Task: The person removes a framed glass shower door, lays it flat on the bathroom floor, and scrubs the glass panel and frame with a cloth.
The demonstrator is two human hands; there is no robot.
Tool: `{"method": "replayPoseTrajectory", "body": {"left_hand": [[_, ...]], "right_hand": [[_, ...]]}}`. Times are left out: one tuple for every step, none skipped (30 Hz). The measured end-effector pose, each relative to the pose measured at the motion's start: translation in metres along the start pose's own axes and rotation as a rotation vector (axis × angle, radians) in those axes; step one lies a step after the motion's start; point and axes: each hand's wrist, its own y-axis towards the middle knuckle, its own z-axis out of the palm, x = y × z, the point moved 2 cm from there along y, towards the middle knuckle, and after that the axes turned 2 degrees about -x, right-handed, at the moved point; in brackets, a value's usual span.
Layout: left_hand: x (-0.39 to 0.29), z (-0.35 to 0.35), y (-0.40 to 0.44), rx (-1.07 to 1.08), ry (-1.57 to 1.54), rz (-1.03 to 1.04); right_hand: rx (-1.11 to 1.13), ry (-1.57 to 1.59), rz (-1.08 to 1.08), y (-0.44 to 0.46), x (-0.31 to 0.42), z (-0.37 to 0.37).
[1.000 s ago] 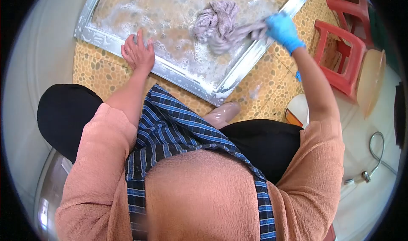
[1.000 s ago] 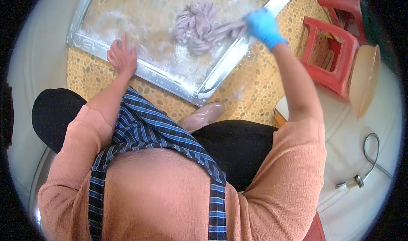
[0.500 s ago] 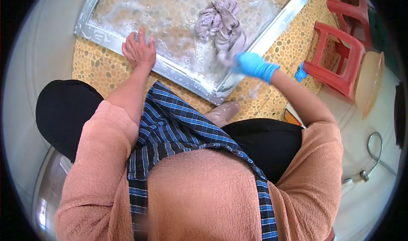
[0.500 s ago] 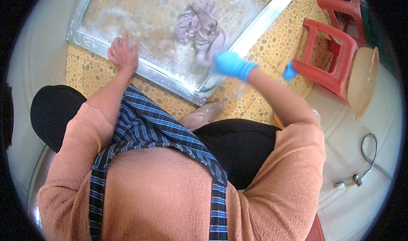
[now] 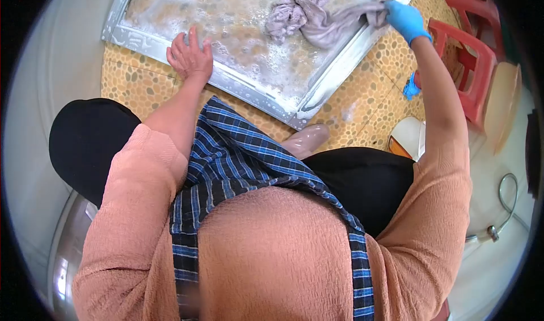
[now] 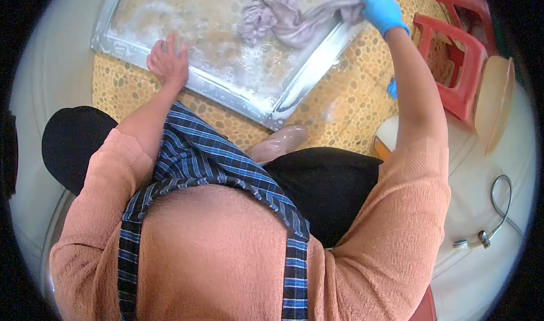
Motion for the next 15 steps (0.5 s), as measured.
{"method": "replayPoseTrajectory", "body": {"left_hand": [[0.000, 0.001, 0.000, -0.021, -0.017, 0.001], [0.000, 0.001, 0.001, -0.021, -0.018, 0.003], [0.000, 0.000, 0.001, -0.025, -0.028, 0.004], [0.000, 0.000, 0.000, -0.028, -0.039, 0.002], [0.001, -0.001, 0.000, -0.026, -0.039, -0.002], [0.001, -0.002, 0.000, -0.016, -0.032, 0.005], [0.001, -0.004, 0.001, -0.006, -0.025, 0.015], [0.000, -0.004, 0.000, -0.007, -0.030, 0.018], [-0.001, -0.003, 0.001, -0.007, -0.015, 0.013], [-0.001, -0.002, 0.001, -0.007, 0.001, 0.006], [-0.001, -0.002, 0.002, -0.014, -0.002, 0.011], [-0.001, -0.002, 0.001, -0.009, -0.010, 0.008], [-0.001, -0.003, 0.001, -0.008, -0.019, 0.006], [-0.002, -0.004, 0.002, -0.024, -0.028, 0.010], [-0.001, -0.004, 0.001, -0.011, -0.026, 0.011]], "right_hand": [[-0.036, -0.025, 0.031, 0.011, -0.009, 0.011], [-0.073, -0.049, 0.060, 0.012, -0.005, 0.009], [-0.071, -0.049, 0.061, 0.007, 0.000, 0.010], [-0.050, -0.013, 0.035, 0.001, 0.009, 0.014], [-0.029, 0.022, 0.007, -0.006, 0.023, 0.010], [-0.027, 0.021, 0.005, -0.012, 0.034, 0.012], [-0.007, 0.088, -0.068, -0.020, 0.048, 0.015], [0.011, 0.153, -0.136, -0.029, 0.062, 0.015], [0.048, 0.145, -0.160, -0.038, 0.079, 0.009], [0.085, 0.137, -0.185, -0.047, 0.098, 0.001], [0.057, 0.099, -0.284, -0.054, 0.116, -0.003], [0.031, 0.059, -0.382, -0.062, 0.133, -0.003], [-0.028, 0.050, -0.442, -0.067, 0.148, 0.001], [-0.091, 0.035, -0.501, -0.071, 0.160, 0.008], [-0.054, 0.141, -0.489, -0.074, 0.166, 0.019]]}}
